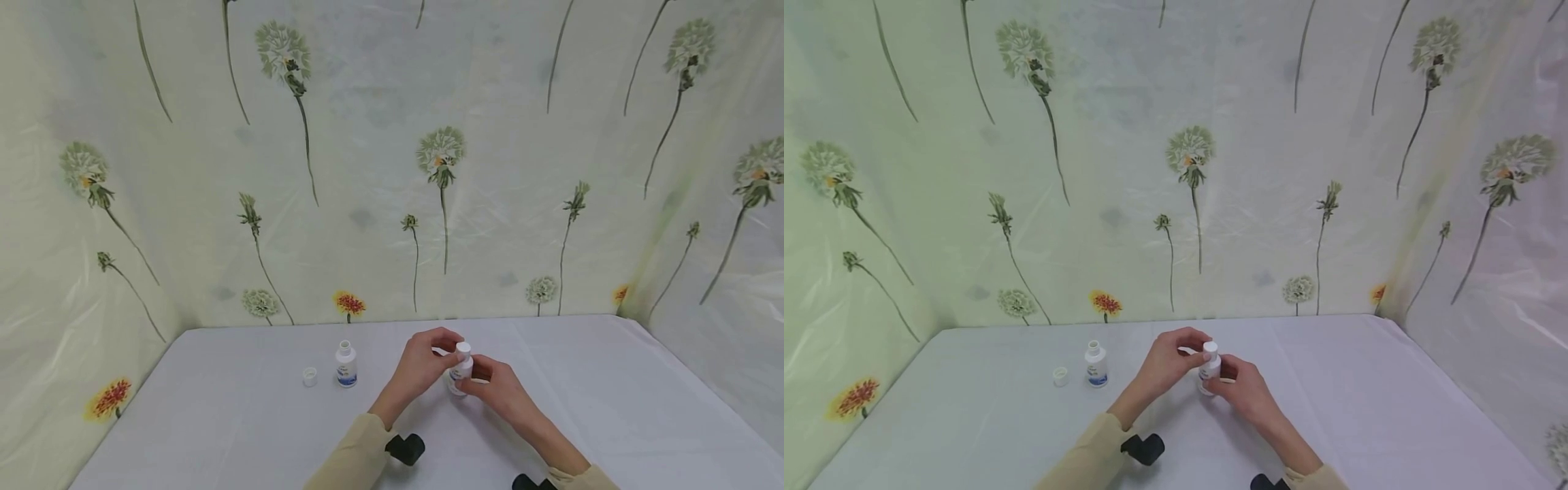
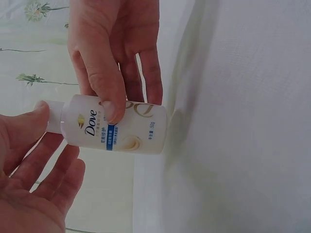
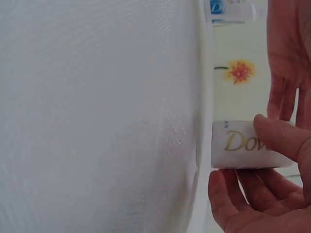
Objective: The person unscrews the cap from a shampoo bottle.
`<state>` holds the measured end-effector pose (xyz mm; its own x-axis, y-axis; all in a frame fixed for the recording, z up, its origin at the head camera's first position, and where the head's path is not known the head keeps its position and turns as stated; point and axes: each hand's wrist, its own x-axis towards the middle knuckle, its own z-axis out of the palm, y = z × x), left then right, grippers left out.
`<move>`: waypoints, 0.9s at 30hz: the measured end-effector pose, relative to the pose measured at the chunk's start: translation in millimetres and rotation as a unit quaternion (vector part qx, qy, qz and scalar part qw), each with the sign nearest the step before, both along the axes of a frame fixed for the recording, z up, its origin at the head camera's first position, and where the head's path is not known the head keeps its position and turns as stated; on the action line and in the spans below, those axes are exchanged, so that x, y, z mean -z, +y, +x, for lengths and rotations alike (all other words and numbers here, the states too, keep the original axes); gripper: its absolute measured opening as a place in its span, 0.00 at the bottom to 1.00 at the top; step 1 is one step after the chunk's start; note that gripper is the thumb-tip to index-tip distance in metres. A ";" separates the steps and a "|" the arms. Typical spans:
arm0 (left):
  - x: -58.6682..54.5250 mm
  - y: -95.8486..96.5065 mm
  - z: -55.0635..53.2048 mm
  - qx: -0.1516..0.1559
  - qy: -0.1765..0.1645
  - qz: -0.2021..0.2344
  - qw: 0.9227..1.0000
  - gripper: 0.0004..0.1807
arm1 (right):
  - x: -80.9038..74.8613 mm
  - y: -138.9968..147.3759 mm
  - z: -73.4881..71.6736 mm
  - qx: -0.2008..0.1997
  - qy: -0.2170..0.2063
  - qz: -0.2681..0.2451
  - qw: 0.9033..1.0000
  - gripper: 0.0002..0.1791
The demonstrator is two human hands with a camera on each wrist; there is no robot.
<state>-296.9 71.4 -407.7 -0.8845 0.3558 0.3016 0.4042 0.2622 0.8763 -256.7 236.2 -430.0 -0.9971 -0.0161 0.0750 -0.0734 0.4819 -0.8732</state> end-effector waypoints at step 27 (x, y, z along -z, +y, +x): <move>-2.9 -22.6 8.7 0.002 -0.007 -0.004 1.000 0.10 | -1.4 -19.6 10.2 -0.002 0.011 -0.024 1.000 0.24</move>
<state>-288.2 48.8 -404.8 -0.8874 0.3612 0.2865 0.3929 0.2674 0.8799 -246.5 216.6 -428.6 -0.9950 -0.0158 0.0986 -0.0956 0.4387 -0.8935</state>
